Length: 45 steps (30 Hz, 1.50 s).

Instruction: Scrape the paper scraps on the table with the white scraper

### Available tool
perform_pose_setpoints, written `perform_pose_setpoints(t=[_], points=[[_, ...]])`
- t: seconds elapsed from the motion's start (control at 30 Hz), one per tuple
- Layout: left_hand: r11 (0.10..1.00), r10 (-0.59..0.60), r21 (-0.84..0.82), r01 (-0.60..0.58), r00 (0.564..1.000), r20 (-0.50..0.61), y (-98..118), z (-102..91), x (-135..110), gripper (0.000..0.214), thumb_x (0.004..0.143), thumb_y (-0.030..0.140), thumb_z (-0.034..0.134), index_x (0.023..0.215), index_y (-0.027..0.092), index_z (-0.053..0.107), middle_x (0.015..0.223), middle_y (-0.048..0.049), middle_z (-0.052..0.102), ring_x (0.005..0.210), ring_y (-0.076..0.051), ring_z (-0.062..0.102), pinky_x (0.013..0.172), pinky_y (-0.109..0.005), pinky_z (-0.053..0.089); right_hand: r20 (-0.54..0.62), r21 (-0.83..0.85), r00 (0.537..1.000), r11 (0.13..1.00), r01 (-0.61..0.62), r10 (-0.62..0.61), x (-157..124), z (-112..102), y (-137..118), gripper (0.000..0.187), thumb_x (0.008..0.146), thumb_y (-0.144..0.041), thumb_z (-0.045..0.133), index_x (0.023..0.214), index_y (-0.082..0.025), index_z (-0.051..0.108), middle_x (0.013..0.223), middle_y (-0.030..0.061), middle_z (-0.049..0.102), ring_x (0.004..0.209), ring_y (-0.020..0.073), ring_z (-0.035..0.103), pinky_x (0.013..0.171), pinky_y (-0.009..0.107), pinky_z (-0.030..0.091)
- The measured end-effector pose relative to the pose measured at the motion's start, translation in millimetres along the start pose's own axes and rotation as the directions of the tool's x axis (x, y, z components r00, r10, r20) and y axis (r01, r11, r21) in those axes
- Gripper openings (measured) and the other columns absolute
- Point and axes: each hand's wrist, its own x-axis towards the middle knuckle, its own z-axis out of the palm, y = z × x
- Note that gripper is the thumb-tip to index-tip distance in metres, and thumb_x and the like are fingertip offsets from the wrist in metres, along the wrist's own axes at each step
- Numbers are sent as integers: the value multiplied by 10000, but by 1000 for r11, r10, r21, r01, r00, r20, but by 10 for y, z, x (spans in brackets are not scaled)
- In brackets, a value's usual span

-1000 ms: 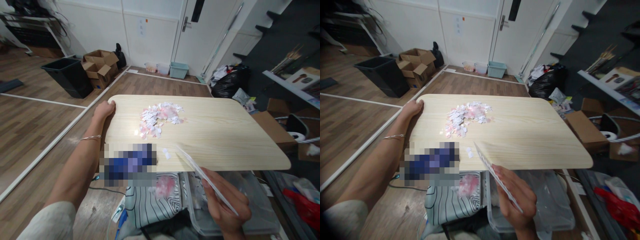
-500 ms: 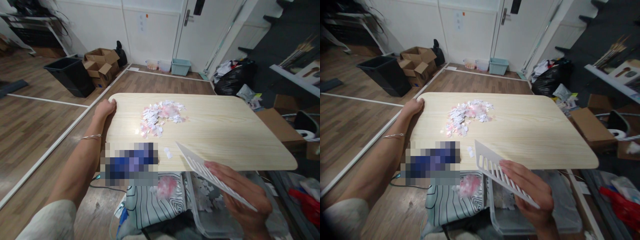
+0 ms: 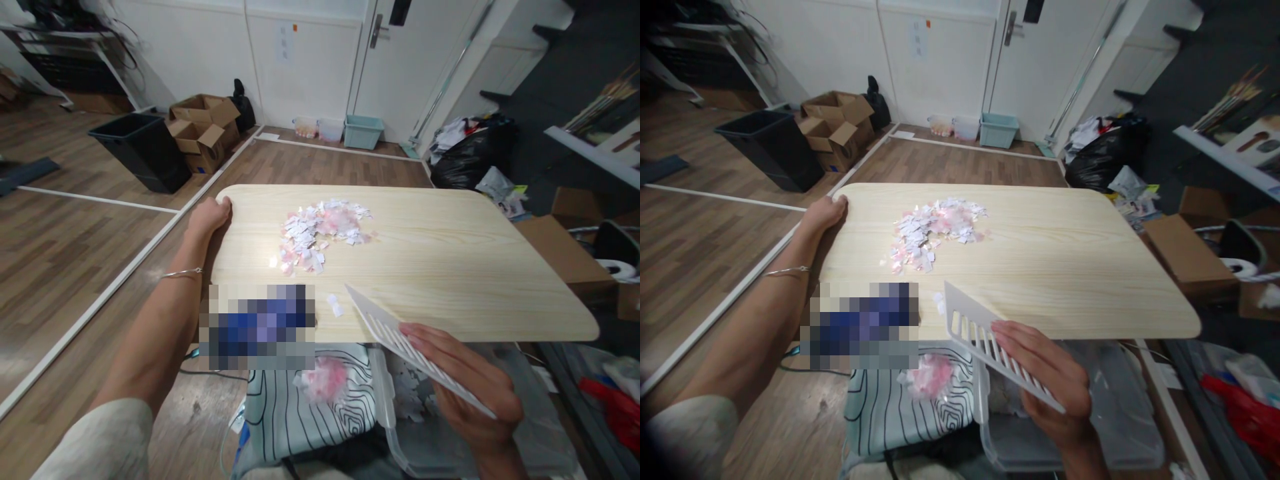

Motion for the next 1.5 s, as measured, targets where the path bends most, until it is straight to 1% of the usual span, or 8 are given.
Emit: perform_pose_setpoints(t=[0.2,0.33,0.43,0.5,0.9,1.07,1.33,1.5], points=[[1000,6,13,-6,1000,8,0,6,13,792,1019,615,313,1384,-4,645,1399,-326,652,1357,-455,599,1096,-522,482,101,9,994,999,43,-43,20,-163,64,707,876,37,597,1478,-321,693,1245,46,826,1077,276,824,956,387,707],[1000,7,18,-7,1000,-4,-2,20,27,766,1016,597,324,1368,4,656,1371,-324,670,1347,-448,608,1082,-513,492,280,52,951,992,119,-129,71,-285,175,482,1044,-254,548,1510,-294,666,1239,68,829,1127,267,811,960,387,695],[1000,5,16,-5,1000,-7,3,17,20,757,1024,603,325,1354,14,666,1378,-319,667,1341,-431,619,1088,-492,493,393,77,904,986,150,-168,85,-346,245,522,1103,-489,436,1539,-282,633,1288,73,813,1177,262,792,995,382,672],[1000,0,11,0,1000,-5,8,8,10,754,1027,612,332,1353,22,669,1382,-313,667,1340,-426,622,1091,-486,492,431,75,886,985,156,-173,66,-373,266,543,1102,-505,415,1558,-282,610,1322,67,801,1193,251,784,1028,354,649],[999,29,32,-28,1000,-9,-2,5,13,752,1029,592,311,1341,10,671,1380,-322,666,1339,-435,617,1075,-493,498,436,99,888,989,113,-145,-71,-446,205,595,1085,-544,393,1619,-326,539,1263,76,821,1160,256,789,1031,305,632],[999,23,33,-22,1000,-7,-15,19,40,746,1032,597,321,1338,13,672,1378,-322,665,1340,-432,619,1079,-489,499,490,64,855,985,159,-170,17,-469,145,606,1073,-421,448,1671,-324,458,1242,62,828,1155,238,786,975,287,654],[1000,4,24,-4,1000,-8,1,18,29,737,1031,588,339,1347,13,674,1374,-321,668,1345,-433,617,1088,-498,496,421,73,889,984,162,-177,116,-409,14,556,1106,-490,387,1620,-324,524,1123,51,854,1032,224,826,920,257,665],[999,28,27,-27,1000,-10,-1,8,16,749,1022,586,323,1340,10,681,1365,-327,670,1333,-443,622,1066,-507,507,434,99,887,987,128,-158,98,-403,-19,569,1090,-411,402,1651,-358,484,1140,35,849,1003,252,833,838,306,705]])
